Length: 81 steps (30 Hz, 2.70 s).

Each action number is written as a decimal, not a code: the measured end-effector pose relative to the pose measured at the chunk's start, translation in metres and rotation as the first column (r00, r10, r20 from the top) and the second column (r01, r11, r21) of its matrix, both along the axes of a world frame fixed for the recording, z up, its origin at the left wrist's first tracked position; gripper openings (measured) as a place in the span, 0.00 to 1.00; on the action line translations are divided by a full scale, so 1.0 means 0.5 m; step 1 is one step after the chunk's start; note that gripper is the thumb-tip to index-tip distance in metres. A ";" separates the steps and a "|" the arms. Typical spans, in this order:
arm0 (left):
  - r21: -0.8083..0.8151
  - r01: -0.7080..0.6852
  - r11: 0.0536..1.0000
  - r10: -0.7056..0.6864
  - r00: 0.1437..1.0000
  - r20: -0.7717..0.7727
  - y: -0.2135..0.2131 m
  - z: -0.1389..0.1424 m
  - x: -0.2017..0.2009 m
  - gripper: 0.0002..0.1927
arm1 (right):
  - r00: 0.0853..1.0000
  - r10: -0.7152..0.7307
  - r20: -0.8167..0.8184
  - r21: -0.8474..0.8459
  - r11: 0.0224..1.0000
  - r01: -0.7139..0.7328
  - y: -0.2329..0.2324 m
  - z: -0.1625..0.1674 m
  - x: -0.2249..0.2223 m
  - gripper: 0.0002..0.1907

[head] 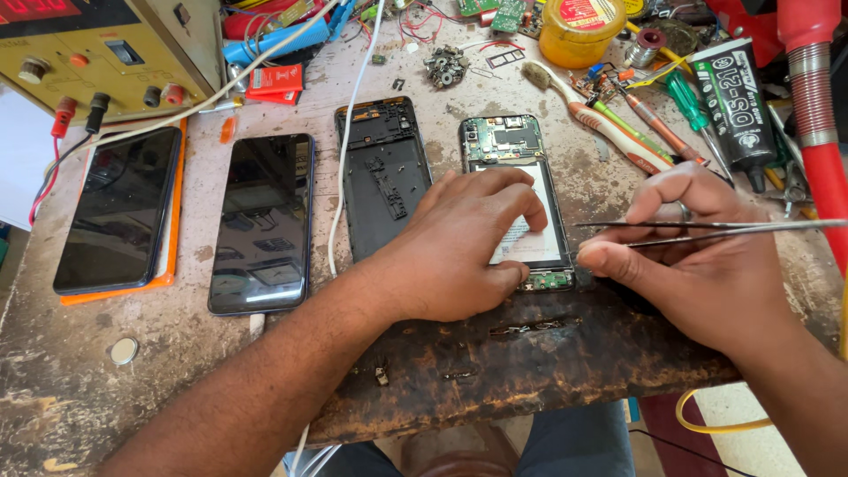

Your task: The person removes a battery from a disassembled smartphone, places it into another phone chassis, and uses tweezers to connect the battery ribbon cable to the motherboard. The person handles the battery, motherboard, and phone chassis throughout the process.

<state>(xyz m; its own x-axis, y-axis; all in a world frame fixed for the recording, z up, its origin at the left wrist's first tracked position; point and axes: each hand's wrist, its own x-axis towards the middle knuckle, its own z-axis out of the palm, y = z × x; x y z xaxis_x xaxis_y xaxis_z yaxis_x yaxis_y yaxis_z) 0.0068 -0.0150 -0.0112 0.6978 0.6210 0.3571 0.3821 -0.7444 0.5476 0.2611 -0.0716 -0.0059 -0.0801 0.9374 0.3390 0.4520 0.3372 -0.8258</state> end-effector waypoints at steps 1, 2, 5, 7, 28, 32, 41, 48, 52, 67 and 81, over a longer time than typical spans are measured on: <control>-0.013 -0.001 1.000 0.001 1.000 -0.004 -0.001 0.002 0.000 0.21 | 1.000 0.002 -0.024 -0.005 1.000 -0.003 -0.004 -0.003 -0.002 0.18; -0.025 -0.002 1.000 0.002 1.000 -0.008 -0.002 0.004 0.000 0.22 | 0.999 0.005 -0.049 -0.010 1.000 -0.006 -0.007 -0.006 -0.003 0.18; -0.035 -0.001 0.999 -0.001 0.998 -0.060 -0.002 0.010 0.003 0.21 | 1.000 -0.008 -0.030 -0.063 0.998 0.006 -0.025 -0.003 0.009 0.10; -0.016 0.008 1.000 -0.009 0.996 -0.084 -0.004 0.013 0.003 0.21 | 1.000 -0.020 0.009 -0.052 0.998 0.021 -0.029 -0.006 0.011 0.10; 0.004 -0.044 0.999 0.044 0.994 -0.097 0.000 -0.001 -0.001 0.48 | 0.999 -0.030 0.012 -0.122 0.992 0.031 -0.022 0.001 0.000 0.08; -0.019 -0.053 0.998 0.050 0.994 -0.100 0.000 -0.001 -0.001 0.49 | 0.996 -0.044 0.078 -0.140 0.989 0.055 -0.021 0.002 -0.001 0.08; -0.029 -0.051 0.998 0.048 0.994 -0.103 0.003 -0.002 -0.001 0.50 | 0.995 0.027 -0.094 -0.120 0.992 -0.038 -0.014 0.001 -0.004 0.10; -0.064 -0.050 0.997 0.041 0.991 -0.128 0.005 -0.003 0.004 0.50 | 0.997 0.071 -0.007 -0.191 0.979 -0.071 -0.006 -0.001 -0.023 0.10; -0.049 -0.057 0.997 0.051 0.991 -0.121 0.002 -0.003 0.006 0.50 | 0.994 0.092 -0.064 -0.184 0.978 -0.102 -0.005 -0.001 -0.022 0.10; -0.046 -0.067 0.997 0.061 0.991 -0.122 0.002 -0.004 0.007 0.51 | 0.996 0.057 0.070 -0.197 0.980 -0.042 -0.005 0.003 -0.027 0.09; -0.068 -0.064 0.996 0.055 0.991 -0.124 0.002 -0.004 0.006 0.50 | 0.997 0.067 -0.047 -0.233 0.969 -0.076 0.000 -0.002 -0.021 0.09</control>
<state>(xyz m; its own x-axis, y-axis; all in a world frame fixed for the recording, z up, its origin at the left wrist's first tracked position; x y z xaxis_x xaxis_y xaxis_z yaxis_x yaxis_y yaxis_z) 0.0099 -0.0141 -0.0132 0.6945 0.6835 0.2246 0.4917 -0.6789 0.5453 0.2505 -0.0715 -0.0071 -0.1414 0.9833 0.1147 0.4002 0.1627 -0.9019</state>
